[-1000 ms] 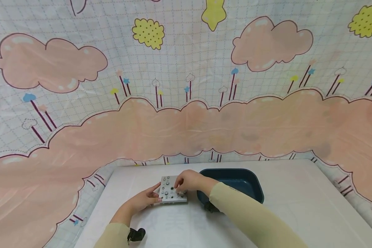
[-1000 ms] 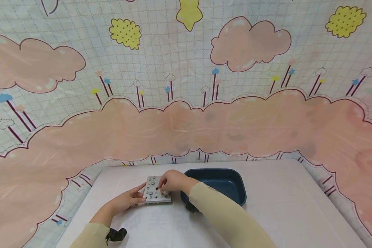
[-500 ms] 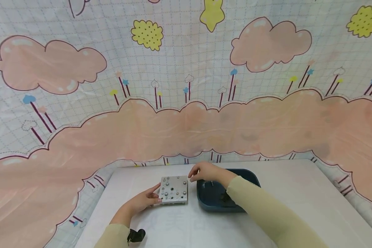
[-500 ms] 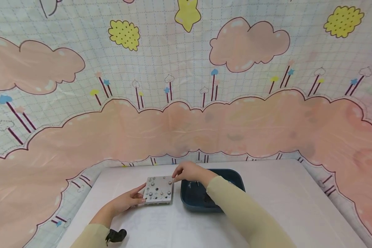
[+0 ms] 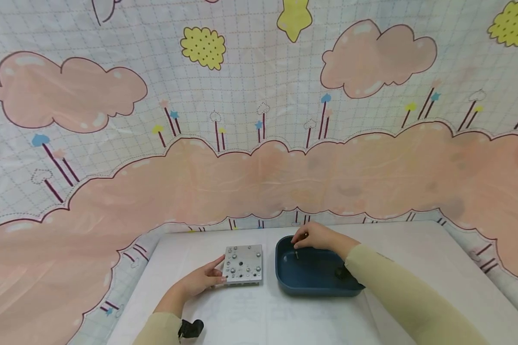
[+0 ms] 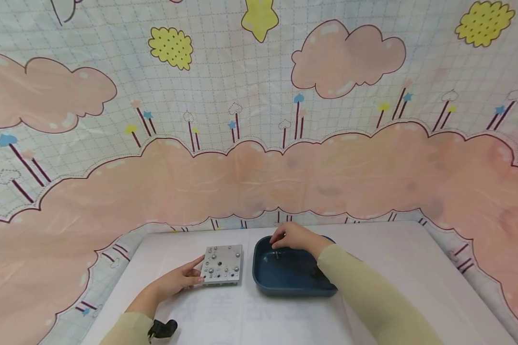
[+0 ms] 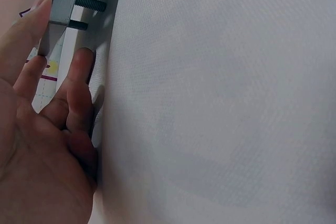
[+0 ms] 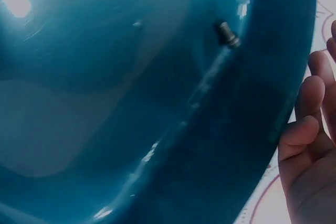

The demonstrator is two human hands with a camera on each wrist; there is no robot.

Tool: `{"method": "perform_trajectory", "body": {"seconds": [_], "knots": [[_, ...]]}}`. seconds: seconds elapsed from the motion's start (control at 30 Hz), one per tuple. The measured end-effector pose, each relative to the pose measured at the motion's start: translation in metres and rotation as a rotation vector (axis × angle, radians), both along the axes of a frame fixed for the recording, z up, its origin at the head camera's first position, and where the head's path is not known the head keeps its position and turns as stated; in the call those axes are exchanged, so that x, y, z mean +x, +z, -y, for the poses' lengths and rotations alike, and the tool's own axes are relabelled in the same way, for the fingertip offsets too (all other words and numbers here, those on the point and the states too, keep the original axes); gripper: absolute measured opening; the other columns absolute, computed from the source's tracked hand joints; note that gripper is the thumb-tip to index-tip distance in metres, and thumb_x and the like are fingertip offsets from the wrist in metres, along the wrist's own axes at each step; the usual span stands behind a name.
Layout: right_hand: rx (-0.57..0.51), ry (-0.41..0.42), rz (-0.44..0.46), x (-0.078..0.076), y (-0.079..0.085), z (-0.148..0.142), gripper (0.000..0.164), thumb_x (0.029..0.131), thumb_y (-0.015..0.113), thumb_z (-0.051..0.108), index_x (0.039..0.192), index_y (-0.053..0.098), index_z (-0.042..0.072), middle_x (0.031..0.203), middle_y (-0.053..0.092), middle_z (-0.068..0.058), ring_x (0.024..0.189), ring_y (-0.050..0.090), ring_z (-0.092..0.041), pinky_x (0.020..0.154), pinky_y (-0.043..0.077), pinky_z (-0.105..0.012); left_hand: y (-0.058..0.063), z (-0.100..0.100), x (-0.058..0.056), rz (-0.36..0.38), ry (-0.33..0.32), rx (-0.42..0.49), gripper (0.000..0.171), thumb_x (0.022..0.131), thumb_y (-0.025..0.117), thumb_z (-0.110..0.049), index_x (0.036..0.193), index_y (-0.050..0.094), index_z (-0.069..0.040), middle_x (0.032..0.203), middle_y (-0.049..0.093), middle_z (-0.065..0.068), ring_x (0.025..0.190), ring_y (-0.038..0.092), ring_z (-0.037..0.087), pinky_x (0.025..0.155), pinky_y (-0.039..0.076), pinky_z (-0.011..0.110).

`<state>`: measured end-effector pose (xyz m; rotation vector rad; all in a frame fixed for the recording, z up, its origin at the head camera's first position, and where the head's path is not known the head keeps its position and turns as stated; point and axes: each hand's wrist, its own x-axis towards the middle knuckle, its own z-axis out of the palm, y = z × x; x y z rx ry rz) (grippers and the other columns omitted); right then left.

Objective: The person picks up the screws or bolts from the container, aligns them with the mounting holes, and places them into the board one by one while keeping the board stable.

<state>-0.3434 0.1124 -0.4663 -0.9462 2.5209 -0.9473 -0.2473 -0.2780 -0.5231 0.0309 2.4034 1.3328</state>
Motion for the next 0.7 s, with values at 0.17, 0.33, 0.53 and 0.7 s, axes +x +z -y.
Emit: {"method": "perform_trajectory", "body": {"seconds": [0.17, 0.33, 0.53, 0.7], "knots": [[0.031, 0.008, -0.005, -0.003, -0.012, -0.006, 0.021, 0.090, 0.074, 0.018, 0.107, 0.077, 0.006, 0.091, 0.070, 0.006, 0.080, 0.061, -0.007, 0.074, 0.051, -0.028, -0.001, 0.001, -0.001, 0.008, 0.000, -0.007, 0.084, 0.087, 0.076, -0.031, 0.157, 0.031, -0.017, 0.113, 0.057, 0.008, 0.091, 0.051, 0.020, 0.078, 0.043, 0.033], [0.055, 0.007, 0.032, -0.002, -0.021, -0.008, 0.021, 0.089, 0.075, 0.015, 0.108, 0.075, 0.005, 0.084, 0.068, 0.008, 0.074, 0.059, -0.007, 0.069, 0.050, -0.027, -0.002, 0.001, -0.002, 0.011, 0.005, -0.015, 0.084, 0.087, 0.077, -0.033, 0.157, 0.032, -0.019, 0.114, 0.057, 0.007, 0.091, 0.051, 0.020, 0.078, 0.043, 0.033], [0.101, 0.003, 0.065, 0.001, -0.025, -0.004, 0.026, 0.088, 0.075, 0.013, 0.111, 0.072, 0.001, 0.081, 0.068, 0.006, 0.072, 0.060, -0.008, 0.067, 0.050, -0.027, -0.002, 0.002, -0.001, 0.004, 0.002, -0.023, 0.085, 0.086, 0.078, -0.034, 0.157, 0.032, -0.019, 0.114, 0.057, 0.007, 0.093, 0.052, 0.020, 0.080, 0.043, 0.034], [0.165, -0.042, 0.079, 0.000, -0.034, -0.002, 0.027, 0.088, 0.076, 0.013, 0.112, 0.071, 0.002, 0.078, 0.067, 0.005, 0.066, 0.059, -0.009, 0.062, 0.049, -0.027, -0.002, 0.002, -0.002, -0.004, -0.011, -0.037, 0.084, 0.087, 0.077, -0.035, 0.157, 0.032, -0.020, 0.114, 0.058, 0.006, 0.093, 0.052, 0.019, 0.081, 0.043, 0.035]]}}
